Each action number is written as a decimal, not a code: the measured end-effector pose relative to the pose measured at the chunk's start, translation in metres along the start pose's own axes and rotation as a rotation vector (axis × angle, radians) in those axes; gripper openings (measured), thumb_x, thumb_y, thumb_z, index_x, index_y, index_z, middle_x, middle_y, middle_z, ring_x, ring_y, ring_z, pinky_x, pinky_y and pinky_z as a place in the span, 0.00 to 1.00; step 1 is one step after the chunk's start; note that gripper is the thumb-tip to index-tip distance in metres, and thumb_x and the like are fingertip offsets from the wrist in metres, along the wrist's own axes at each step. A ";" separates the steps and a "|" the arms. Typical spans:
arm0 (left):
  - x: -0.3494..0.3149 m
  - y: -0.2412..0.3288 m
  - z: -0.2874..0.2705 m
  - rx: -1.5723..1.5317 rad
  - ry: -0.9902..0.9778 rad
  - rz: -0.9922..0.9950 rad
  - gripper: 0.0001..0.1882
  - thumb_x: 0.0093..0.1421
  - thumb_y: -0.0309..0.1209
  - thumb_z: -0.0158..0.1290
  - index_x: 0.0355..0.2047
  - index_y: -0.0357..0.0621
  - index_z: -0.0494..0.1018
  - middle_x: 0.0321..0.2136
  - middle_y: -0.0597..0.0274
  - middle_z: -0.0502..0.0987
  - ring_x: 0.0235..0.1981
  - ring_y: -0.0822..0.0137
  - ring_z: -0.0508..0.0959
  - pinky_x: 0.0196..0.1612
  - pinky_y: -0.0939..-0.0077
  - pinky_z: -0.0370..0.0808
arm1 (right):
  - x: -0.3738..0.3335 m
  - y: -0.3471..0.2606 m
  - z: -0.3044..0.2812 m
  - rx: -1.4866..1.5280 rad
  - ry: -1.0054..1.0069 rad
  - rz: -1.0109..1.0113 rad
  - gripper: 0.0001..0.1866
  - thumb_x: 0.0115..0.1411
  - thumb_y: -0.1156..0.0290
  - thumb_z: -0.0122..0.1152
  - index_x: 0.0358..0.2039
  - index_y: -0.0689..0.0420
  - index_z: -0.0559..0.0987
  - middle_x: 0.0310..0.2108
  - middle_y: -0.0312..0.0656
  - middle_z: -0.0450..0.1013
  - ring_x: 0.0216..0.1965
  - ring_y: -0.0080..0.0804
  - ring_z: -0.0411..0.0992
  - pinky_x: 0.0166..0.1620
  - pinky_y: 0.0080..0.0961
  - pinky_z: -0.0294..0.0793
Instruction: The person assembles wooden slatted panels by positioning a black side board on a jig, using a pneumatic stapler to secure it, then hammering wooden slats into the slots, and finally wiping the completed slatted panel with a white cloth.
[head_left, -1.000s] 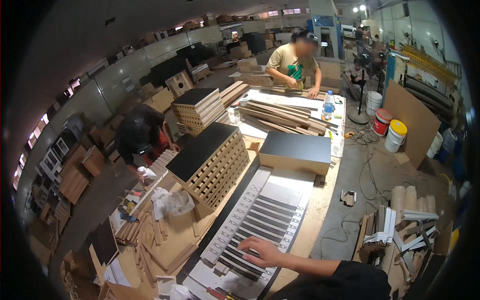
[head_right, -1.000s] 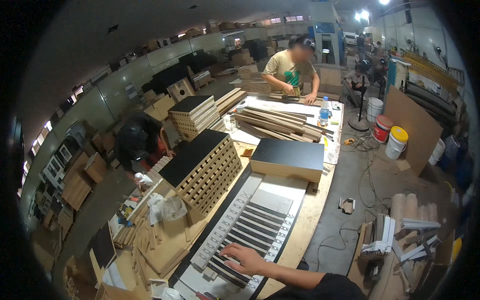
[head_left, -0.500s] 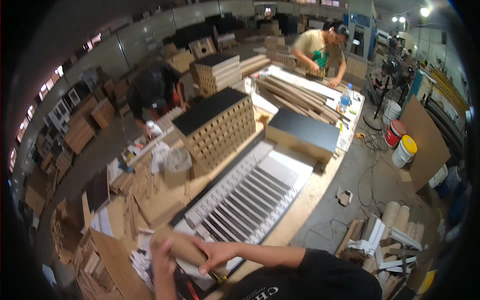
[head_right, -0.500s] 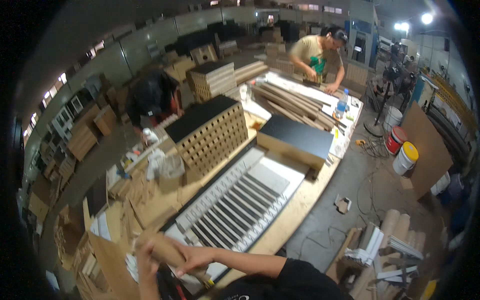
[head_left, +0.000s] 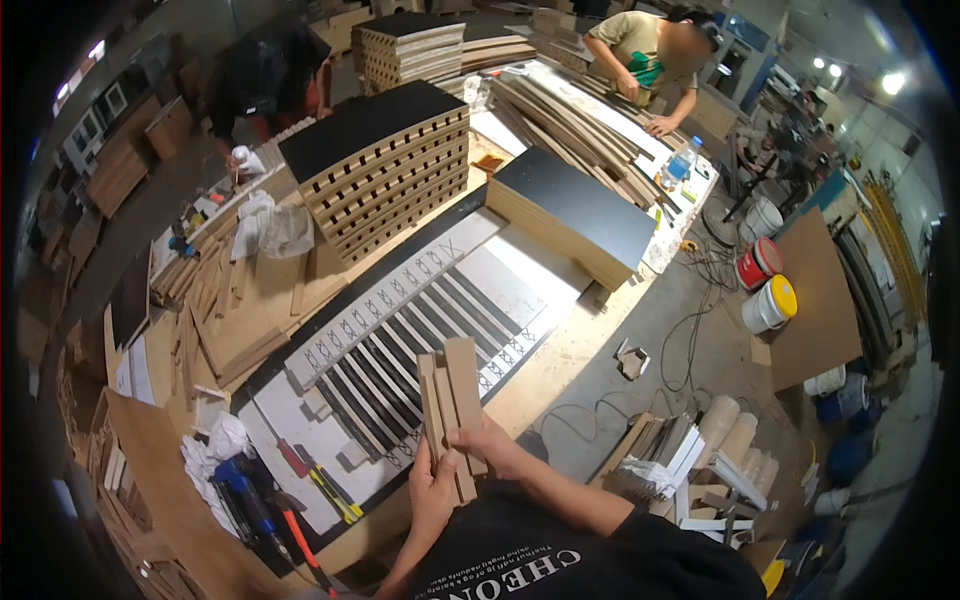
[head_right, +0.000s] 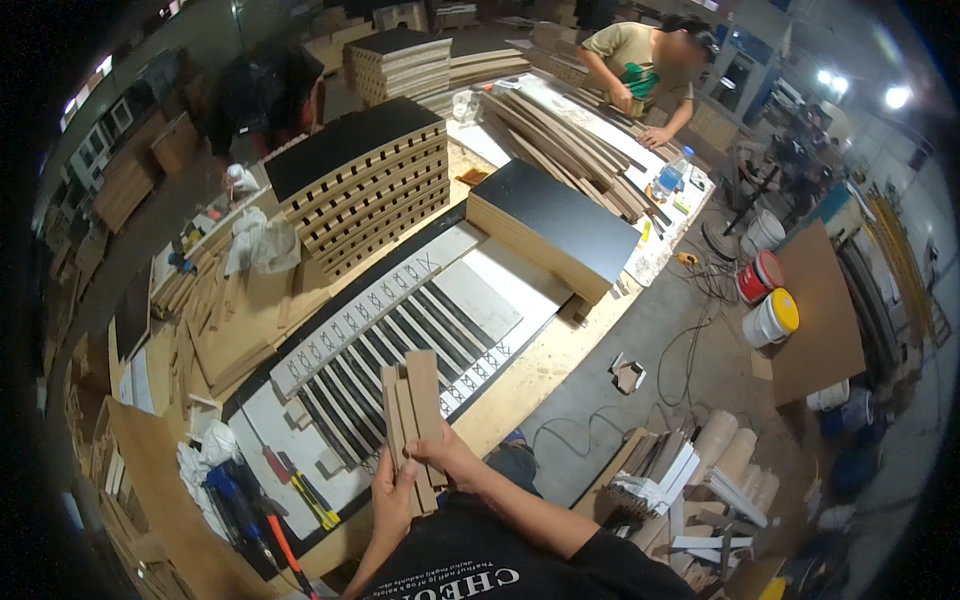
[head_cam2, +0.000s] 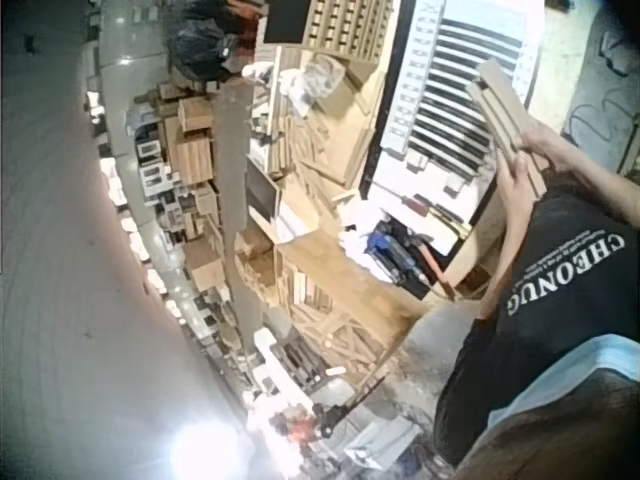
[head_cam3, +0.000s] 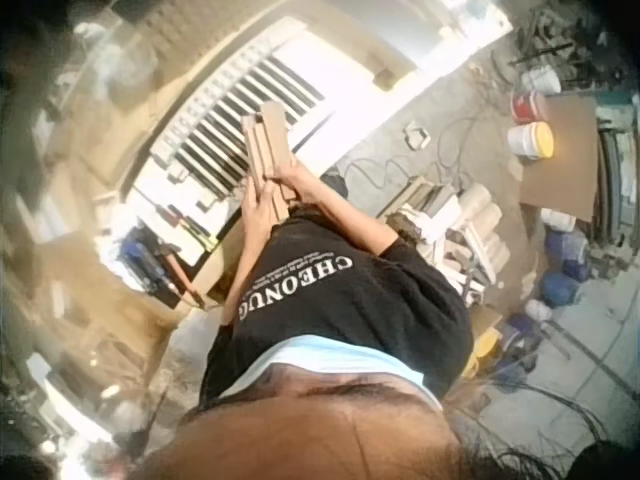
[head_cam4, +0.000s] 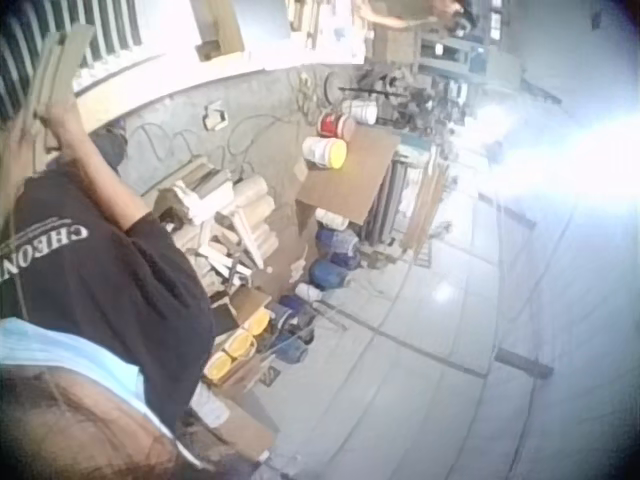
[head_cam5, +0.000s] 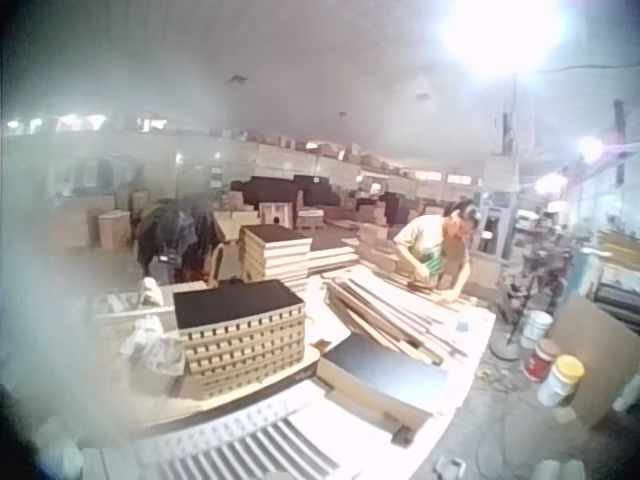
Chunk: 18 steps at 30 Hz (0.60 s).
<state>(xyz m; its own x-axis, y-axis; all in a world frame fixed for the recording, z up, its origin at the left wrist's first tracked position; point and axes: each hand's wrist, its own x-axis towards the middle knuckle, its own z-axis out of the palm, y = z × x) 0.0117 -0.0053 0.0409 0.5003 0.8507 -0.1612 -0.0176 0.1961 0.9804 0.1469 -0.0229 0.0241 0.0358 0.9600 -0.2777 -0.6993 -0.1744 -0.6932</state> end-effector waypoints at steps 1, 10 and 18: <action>0.002 0.002 0.010 -0.003 0.064 0.008 0.26 0.63 0.29 0.45 0.60 0.34 0.56 0.51 0.57 0.68 0.50 0.70 0.67 0.53 0.75 0.64 | 0.002 -0.009 -0.005 0.007 -0.009 0.017 0.30 0.53 0.69 0.61 0.54 0.60 0.61 0.45 0.39 0.68 0.46 0.27 0.67 0.50 0.25 0.68; 0.054 -0.007 0.068 0.445 0.414 0.213 0.17 0.59 0.24 0.49 0.50 0.39 0.71 0.32 0.58 0.72 0.33 0.68 0.72 0.39 0.77 0.69 | 0.042 -0.064 -0.080 0.137 -0.045 0.311 0.25 0.55 0.68 0.58 0.53 0.59 0.64 0.42 0.43 0.71 0.42 0.34 0.72 0.46 0.29 0.73; 0.087 -0.012 0.118 -0.106 0.493 0.016 0.18 0.54 0.20 0.54 0.47 0.39 0.72 0.33 0.68 0.72 0.34 0.78 0.71 0.37 0.84 0.69 | 0.072 -0.088 -0.112 -0.067 -0.068 0.350 0.25 0.51 0.73 0.65 0.49 0.60 0.67 0.40 0.39 0.71 0.41 0.28 0.71 0.44 0.26 0.72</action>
<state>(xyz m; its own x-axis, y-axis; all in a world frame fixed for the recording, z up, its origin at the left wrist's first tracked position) 0.1582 0.0090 0.0284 0.0310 0.9782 -0.2055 -0.1230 0.2078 0.9704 0.2910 0.0369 -0.0098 -0.2464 0.8517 -0.4624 -0.6124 -0.5066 -0.6069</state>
